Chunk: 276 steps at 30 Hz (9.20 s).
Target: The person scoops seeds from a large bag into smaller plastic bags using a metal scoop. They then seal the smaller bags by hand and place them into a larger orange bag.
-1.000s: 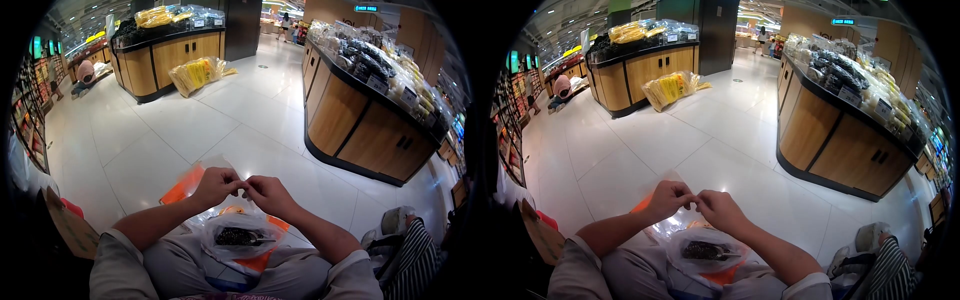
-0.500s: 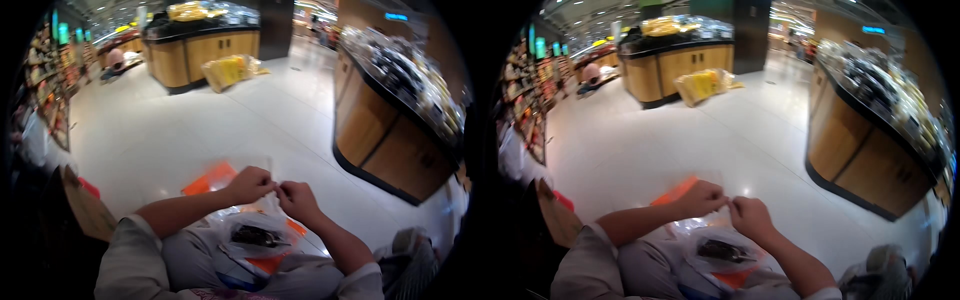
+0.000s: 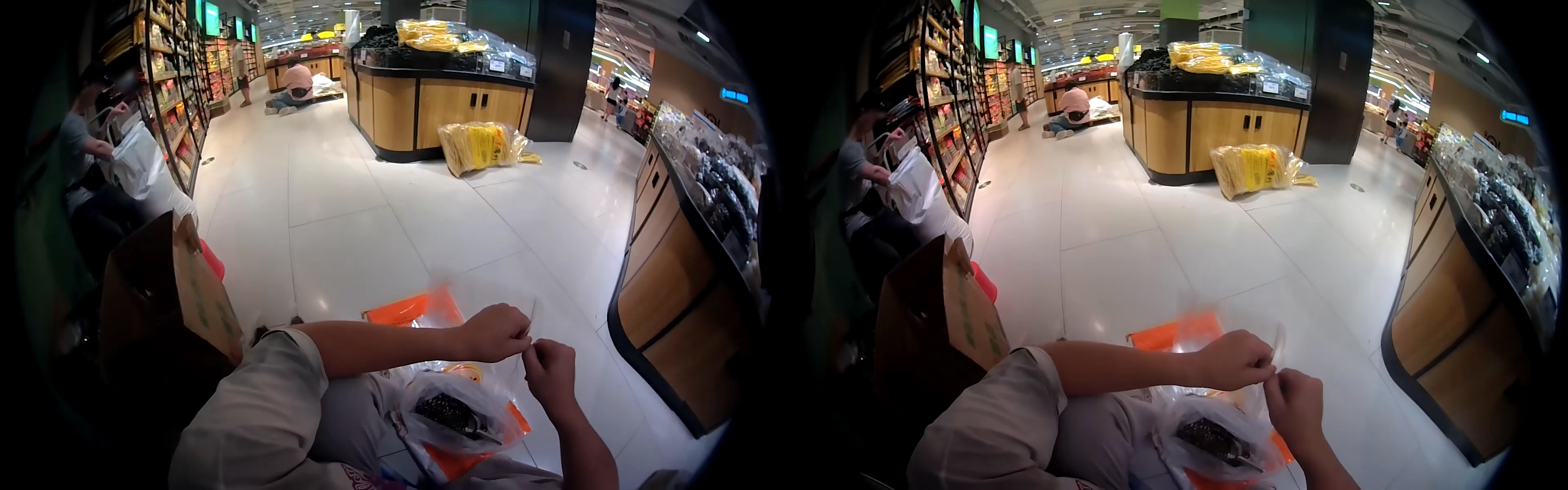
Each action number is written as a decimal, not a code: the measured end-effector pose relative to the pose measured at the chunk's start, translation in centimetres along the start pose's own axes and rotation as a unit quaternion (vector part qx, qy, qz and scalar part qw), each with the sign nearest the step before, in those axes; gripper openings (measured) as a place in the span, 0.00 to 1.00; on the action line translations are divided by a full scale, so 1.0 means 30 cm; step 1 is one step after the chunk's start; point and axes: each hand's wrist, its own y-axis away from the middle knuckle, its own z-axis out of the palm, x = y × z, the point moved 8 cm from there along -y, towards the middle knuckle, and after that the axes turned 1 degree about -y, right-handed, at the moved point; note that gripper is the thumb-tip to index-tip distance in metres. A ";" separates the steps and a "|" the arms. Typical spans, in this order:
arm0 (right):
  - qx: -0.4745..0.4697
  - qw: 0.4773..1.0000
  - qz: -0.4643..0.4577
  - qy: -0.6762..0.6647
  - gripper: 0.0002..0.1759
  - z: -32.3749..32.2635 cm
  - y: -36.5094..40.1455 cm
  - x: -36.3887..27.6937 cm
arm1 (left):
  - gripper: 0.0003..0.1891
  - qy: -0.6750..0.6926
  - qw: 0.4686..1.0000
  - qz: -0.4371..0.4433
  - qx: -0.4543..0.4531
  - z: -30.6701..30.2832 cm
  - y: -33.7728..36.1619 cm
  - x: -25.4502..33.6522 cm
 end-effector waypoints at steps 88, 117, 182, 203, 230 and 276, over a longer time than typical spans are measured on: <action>-0.037 0.950 0.125 -0.282 0.22 0.015 0.028 0.122 | 0.14 -0.260 0.965 0.005 -0.018 0.066 0.011 0.067; -0.006 0.807 0.150 -0.571 0.37 0.147 -0.014 0.187 | 0.06 -0.234 0.945 0.217 0.072 0.114 0.045 0.236; -0.193 0.759 0.038 -0.621 0.33 0.040 0.050 -0.010 | 0.17 0.330 0.936 -0.108 0.058 -0.008 0.013 -0.088; -0.232 0.723 0.068 -0.647 0.28 0.058 0.053 -0.037 | 0.15 0.336 0.938 -0.044 0.071 -0.044 0.041 -0.051; -0.276 0.755 0.073 -0.591 0.37 0.118 0.061 -0.039 | 0.08 0.340 0.938 -0.043 0.054 0.016 0.070 -0.054; -0.254 0.735 0.097 -0.621 0.35 0.081 0.067 -0.023 | 0.06 0.326 0.939 -0.089 0.055 -0.068 0.047 -0.063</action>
